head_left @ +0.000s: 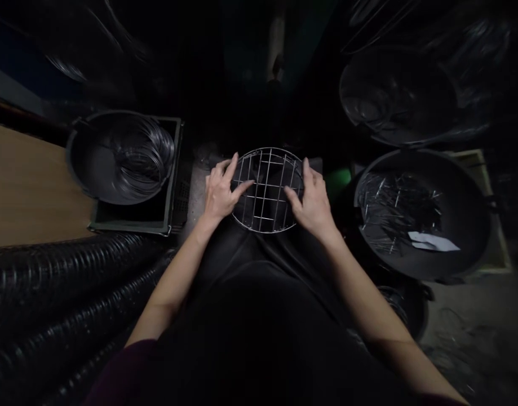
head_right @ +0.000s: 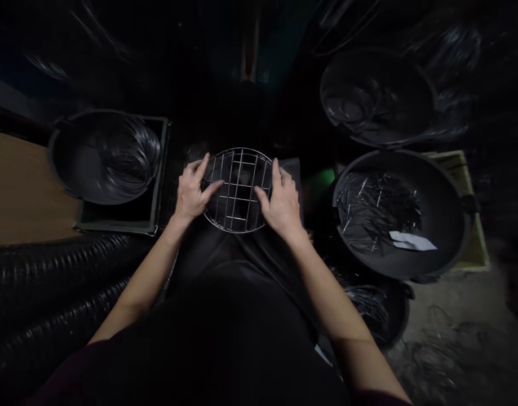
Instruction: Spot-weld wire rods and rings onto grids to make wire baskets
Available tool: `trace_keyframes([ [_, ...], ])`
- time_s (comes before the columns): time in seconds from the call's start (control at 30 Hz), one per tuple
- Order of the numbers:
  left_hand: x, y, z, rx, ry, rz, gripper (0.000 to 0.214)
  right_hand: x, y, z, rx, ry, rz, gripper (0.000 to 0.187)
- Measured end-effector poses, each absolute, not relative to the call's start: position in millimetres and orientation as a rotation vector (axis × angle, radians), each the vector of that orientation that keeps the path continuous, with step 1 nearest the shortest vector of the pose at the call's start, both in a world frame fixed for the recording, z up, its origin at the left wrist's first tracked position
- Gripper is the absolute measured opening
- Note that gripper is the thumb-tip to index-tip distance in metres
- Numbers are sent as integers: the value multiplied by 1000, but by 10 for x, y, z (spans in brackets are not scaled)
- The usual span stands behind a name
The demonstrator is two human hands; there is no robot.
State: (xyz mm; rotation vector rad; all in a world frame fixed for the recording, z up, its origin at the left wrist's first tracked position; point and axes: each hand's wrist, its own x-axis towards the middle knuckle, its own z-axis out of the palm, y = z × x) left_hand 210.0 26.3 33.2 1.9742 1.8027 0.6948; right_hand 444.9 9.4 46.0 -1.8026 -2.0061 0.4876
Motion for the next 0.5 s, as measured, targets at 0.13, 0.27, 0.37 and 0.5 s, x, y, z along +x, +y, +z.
trace_keyframes([
  [0.13, 2089, 223, 240, 1957, 1646, 809, 68, 4360, -93, 374, -1715, -1755, 478, 57],
  [0.27, 2116, 200, 215, 1824, 1563, 993, 63, 4349, -137, 291, -1655, -1567, 578, 50],
  [0.37, 2135, 214, 147, 1744, 1535, 1068, 61, 4334, -132, 187, -1621, -1524, 596, 50],
  [0.5, 2135, 279, 121, 1684, 1516, 1061, 59, 4389, -101, 196, -1611, -1469, 667, 50],
])
